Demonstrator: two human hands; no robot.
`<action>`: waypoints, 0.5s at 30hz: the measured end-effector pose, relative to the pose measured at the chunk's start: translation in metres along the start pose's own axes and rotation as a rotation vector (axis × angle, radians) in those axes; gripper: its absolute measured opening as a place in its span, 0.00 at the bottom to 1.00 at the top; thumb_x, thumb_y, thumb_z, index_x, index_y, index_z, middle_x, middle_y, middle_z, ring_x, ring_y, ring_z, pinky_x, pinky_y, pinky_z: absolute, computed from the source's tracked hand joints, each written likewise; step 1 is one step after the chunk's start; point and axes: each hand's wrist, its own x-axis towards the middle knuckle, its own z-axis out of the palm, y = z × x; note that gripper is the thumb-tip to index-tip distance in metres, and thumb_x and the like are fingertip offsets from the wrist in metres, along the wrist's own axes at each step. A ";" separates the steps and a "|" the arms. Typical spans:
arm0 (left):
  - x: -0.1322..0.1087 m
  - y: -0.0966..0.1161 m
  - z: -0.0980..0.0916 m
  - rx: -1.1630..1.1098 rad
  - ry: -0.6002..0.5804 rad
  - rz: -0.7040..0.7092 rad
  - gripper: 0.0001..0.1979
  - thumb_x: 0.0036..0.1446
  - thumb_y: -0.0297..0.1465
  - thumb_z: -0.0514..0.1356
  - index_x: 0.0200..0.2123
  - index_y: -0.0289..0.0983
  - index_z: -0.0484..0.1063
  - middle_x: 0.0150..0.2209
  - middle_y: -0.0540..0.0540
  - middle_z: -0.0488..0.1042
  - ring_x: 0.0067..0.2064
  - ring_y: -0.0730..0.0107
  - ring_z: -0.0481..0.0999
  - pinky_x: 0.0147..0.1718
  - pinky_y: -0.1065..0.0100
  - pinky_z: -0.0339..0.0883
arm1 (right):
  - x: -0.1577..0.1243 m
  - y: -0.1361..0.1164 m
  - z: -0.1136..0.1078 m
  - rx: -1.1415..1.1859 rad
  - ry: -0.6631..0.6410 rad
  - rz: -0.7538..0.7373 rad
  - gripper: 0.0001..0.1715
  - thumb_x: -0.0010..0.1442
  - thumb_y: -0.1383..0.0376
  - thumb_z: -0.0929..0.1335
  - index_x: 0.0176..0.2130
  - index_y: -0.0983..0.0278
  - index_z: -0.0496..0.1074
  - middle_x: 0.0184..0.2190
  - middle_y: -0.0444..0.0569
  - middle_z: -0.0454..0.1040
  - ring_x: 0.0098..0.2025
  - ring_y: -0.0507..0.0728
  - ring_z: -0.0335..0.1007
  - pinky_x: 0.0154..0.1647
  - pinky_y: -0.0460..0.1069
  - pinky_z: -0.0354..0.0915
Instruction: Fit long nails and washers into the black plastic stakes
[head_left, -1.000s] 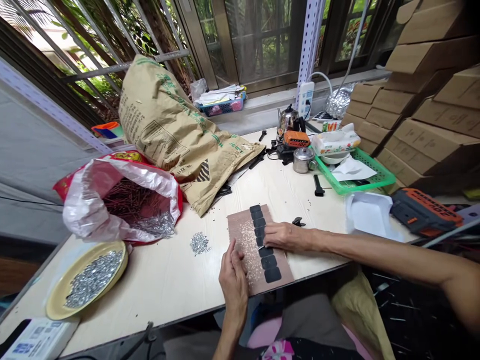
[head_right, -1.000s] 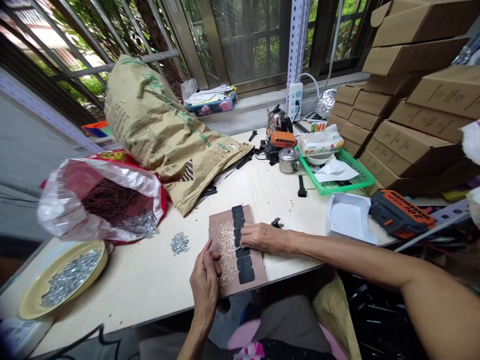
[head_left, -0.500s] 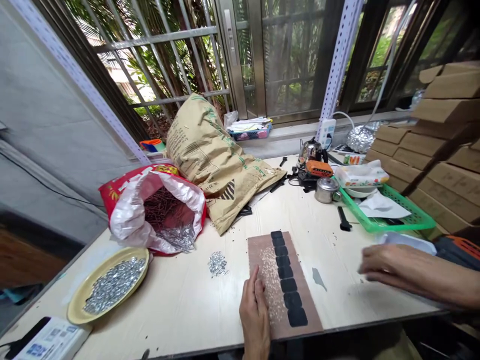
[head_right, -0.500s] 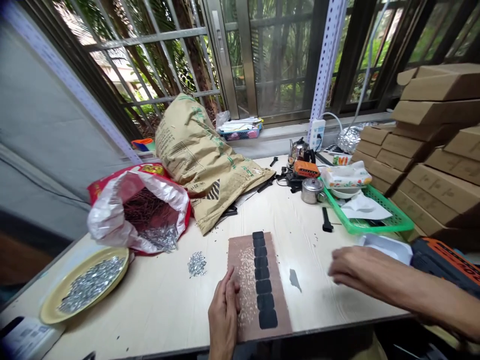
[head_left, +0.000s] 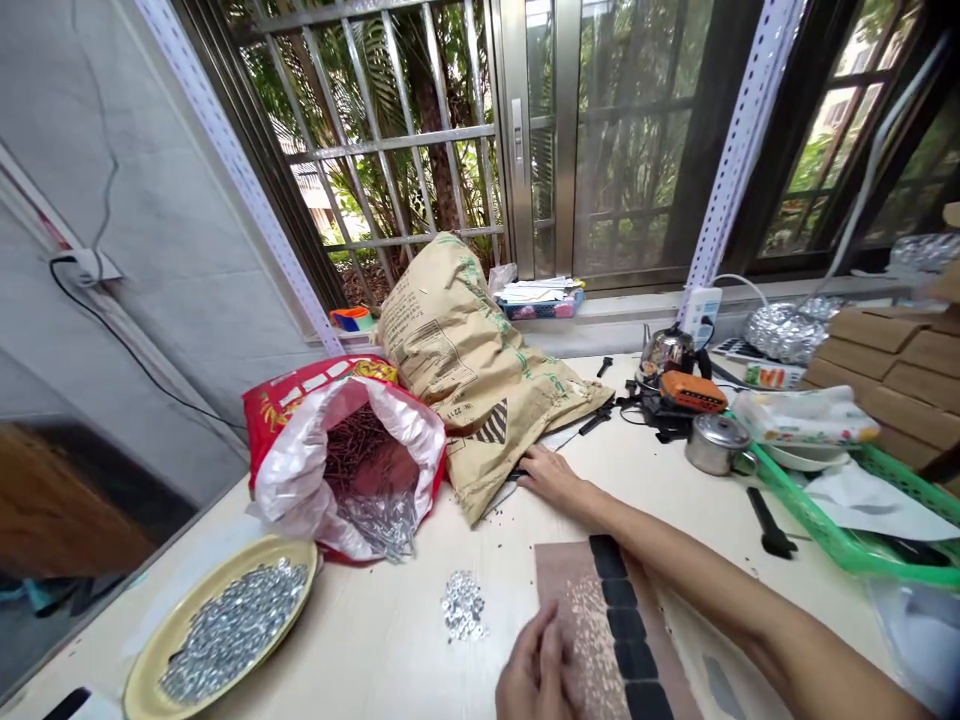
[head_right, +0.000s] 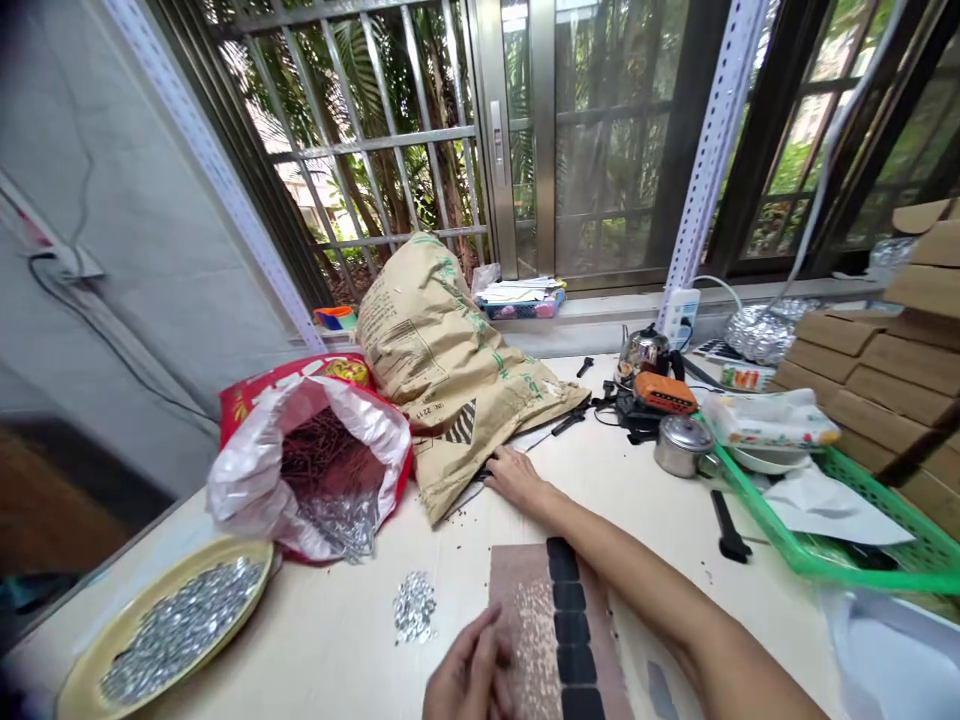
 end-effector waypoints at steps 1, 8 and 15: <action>0.008 0.010 0.000 -0.058 -0.043 -0.038 0.31 0.46 0.50 0.61 0.45 0.31 0.72 0.22 0.48 0.73 0.13 0.79 0.62 0.11 0.75 0.54 | -0.002 0.000 0.002 0.002 0.000 0.025 0.09 0.57 0.66 0.66 0.40 0.64 0.73 0.47 0.52 0.67 0.50 0.58 0.61 0.48 0.49 0.57; 0.050 0.068 0.027 -0.410 -0.181 -0.201 0.19 0.48 0.39 0.65 0.37 0.29 0.74 0.32 0.39 0.77 0.30 0.69 0.77 0.28 0.73 0.70 | -0.090 -0.015 -0.030 0.101 0.035 0.174 0.09 0.58 0.64 0.65 0.36 0.65 0.72 0.33 0.48 0.67 0.36 0.53 0.65 0.38 0.46 0.59; 0.069 0.067 0.039 -0.527 -0.116 -0.209 0.21 0.46 0.35 0.67 0.42 0.32 0.71 0.37 0.40 0.78 0.40 0.63 0.78 0.40 0.68 0.70 | -0.122 -0.024 -0.044 0.705 -0.089 0.042 0.08 0.52 0.60 0.69 0.31 0.63 0.73 0.34 0.46 0.70 0.37 0.54 0.65 0.37 0.46 0.61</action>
